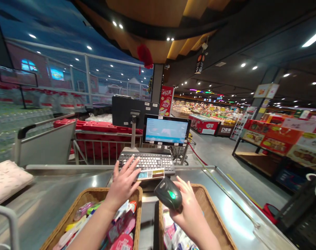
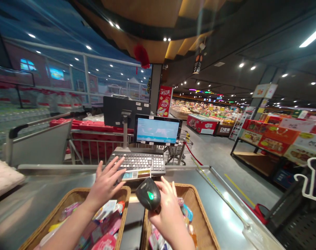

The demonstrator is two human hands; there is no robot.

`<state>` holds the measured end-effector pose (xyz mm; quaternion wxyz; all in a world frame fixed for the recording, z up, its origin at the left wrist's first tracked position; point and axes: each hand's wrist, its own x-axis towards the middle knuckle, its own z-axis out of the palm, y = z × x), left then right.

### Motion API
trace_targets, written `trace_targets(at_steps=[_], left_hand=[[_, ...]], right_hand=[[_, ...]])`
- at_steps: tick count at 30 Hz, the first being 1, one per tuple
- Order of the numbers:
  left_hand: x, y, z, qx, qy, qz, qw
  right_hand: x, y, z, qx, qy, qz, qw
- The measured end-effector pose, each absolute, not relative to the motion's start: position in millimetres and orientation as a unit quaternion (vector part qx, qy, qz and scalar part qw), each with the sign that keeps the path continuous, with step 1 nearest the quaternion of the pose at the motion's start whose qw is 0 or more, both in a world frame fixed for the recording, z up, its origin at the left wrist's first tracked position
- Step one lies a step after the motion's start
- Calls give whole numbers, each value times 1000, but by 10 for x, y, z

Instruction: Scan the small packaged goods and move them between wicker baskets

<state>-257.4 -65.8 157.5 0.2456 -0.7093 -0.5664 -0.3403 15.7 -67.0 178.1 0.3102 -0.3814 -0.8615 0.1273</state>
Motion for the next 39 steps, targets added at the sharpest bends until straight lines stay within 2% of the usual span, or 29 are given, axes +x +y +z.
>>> trace_targets(at_steps=[14,29,39], left_hand=[[-2752,-849,1473,-680,-598,-351,237],[-3219,-1374,1016,-624,-705,-231,246],[-3271,-1596,690,-622,-747,-186,145]], right_hand=[[25,-675,1776,-380,-870,138,282],[-278,-692,1653,-342,-886,147,275],[-456,-767,1628,-323,-893,158,269]])
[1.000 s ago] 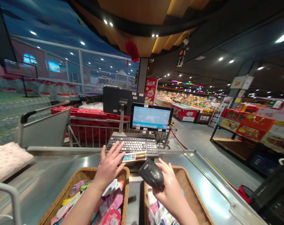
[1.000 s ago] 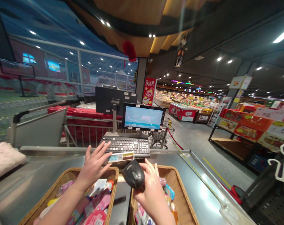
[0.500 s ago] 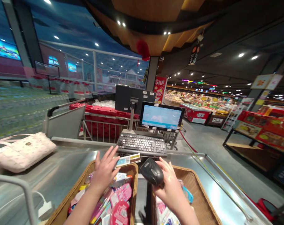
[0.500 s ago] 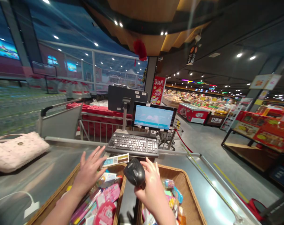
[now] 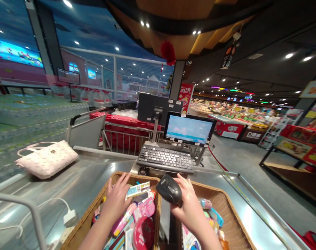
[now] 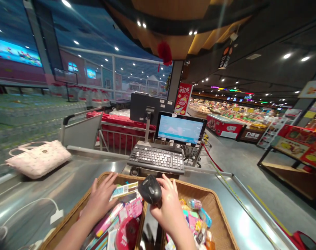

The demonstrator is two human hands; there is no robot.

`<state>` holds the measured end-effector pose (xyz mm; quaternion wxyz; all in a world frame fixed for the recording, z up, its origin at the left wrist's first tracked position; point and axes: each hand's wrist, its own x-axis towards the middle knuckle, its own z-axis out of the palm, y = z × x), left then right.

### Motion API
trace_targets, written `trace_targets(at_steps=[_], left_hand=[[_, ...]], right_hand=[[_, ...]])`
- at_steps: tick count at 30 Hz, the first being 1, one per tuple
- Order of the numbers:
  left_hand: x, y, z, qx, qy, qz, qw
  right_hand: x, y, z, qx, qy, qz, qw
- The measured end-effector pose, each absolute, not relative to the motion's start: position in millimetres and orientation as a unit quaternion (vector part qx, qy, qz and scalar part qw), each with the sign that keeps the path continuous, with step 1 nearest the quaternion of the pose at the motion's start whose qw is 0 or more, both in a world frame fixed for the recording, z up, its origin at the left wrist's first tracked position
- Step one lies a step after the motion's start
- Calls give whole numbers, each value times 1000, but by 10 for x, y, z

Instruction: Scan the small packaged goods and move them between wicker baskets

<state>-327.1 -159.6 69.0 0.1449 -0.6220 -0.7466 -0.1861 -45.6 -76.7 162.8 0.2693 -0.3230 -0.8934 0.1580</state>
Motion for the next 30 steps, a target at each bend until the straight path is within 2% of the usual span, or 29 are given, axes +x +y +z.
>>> trace_targets(at_steps=[8,16,21,30], left_hand=[[-3217,-1633,586,-616,-773,-135,74],[-3067,-1466,582,-617,-765,-161,93],[-2575,-1139,694,-682,-694,-210,96],[-1264,-489,589,-841,-514,-164,-32]], right_hand=[[-498,-835,1599,-322,-893,170,267],[-317,-847,1556,-355,-875,161,287],[79,-815,1650,-388,-854,136,318],[948,-754,1634,-491,-797,84,341]])
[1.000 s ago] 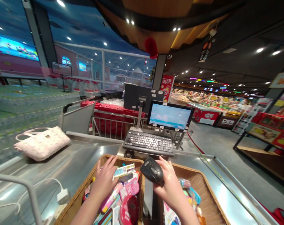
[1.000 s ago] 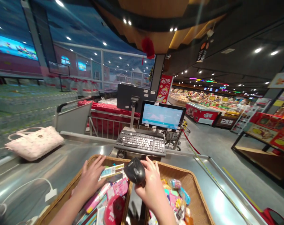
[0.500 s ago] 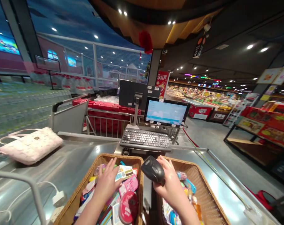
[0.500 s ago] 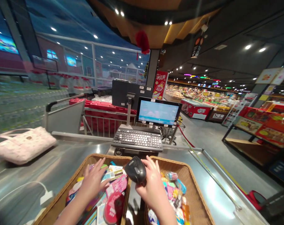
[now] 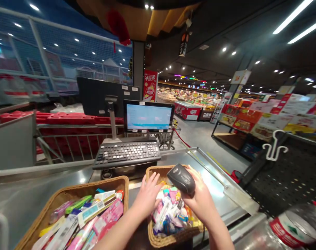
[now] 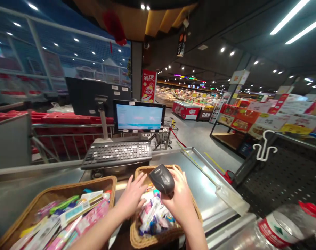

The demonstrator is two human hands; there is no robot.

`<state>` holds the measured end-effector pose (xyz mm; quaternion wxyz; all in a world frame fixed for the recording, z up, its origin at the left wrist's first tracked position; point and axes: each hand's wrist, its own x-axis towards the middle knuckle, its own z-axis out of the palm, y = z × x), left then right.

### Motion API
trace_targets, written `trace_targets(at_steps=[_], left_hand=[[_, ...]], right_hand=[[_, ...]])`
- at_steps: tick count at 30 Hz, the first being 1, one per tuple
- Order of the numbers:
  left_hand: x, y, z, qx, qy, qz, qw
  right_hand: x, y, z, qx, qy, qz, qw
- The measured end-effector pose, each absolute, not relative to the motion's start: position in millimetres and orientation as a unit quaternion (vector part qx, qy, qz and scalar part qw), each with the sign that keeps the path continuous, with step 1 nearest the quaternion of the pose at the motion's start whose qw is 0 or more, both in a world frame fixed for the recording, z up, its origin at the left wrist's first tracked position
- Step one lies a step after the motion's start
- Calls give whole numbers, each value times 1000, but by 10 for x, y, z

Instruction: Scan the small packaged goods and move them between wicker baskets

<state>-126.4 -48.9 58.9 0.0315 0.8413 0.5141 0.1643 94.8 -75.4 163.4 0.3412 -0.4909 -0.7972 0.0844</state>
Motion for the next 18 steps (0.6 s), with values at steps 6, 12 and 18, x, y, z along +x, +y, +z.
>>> trace_targets(at_steps=[6,12,18], left_hand=[[-724,81,434,873,477,75,76],[-359,460,60,865,489,16,112],[-57,451,-343,843,529,-11,100]], right_hand=[[1321,-690,1553,-522,-768,77,364],[1548,-575,1519,-546,-754,81,357],[1681,-444,1433,-557,-743,94,358]])
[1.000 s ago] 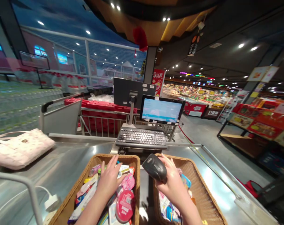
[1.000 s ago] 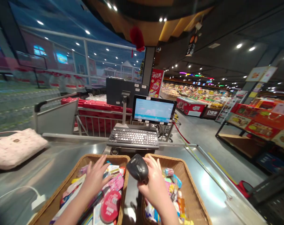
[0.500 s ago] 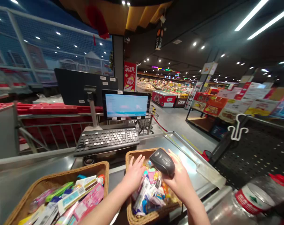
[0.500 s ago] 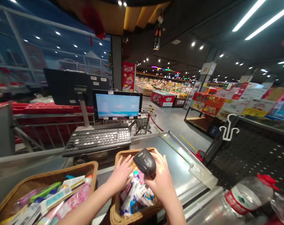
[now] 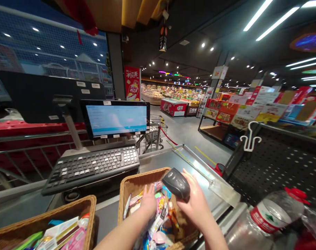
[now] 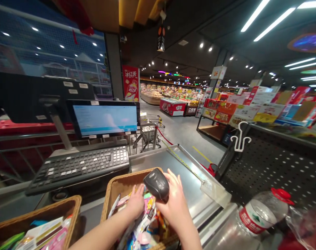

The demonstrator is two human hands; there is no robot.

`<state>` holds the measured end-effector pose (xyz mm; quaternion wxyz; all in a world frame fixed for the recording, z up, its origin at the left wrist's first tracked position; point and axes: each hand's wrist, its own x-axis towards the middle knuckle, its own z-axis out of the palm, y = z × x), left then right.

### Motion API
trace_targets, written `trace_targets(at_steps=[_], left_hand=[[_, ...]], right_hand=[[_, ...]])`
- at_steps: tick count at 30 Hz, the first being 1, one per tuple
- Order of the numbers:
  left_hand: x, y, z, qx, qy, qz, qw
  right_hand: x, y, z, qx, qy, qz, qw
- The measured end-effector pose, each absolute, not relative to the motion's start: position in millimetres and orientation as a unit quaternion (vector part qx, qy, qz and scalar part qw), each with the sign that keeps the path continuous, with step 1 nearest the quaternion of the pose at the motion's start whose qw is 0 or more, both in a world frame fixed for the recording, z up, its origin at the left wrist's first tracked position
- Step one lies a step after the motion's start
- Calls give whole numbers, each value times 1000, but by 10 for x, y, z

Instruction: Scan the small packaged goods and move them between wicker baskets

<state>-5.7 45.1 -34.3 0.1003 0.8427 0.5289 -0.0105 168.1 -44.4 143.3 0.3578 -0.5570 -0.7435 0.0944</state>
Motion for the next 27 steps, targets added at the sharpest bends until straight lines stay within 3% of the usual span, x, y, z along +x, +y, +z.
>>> trace_targets(at_steps=[6,13,27], left_hand=[[63,433,-467,836,540,25,100],[-188,614,-238,813,563,94,114],[-979,356,1105,791,539,290,3]], right_hand=[[1736,-364,1374,-560,-739,106,361],[1719,-338,1373,-560,-738,98,363],[1464,-409,1462,-535,-748,80,385]])
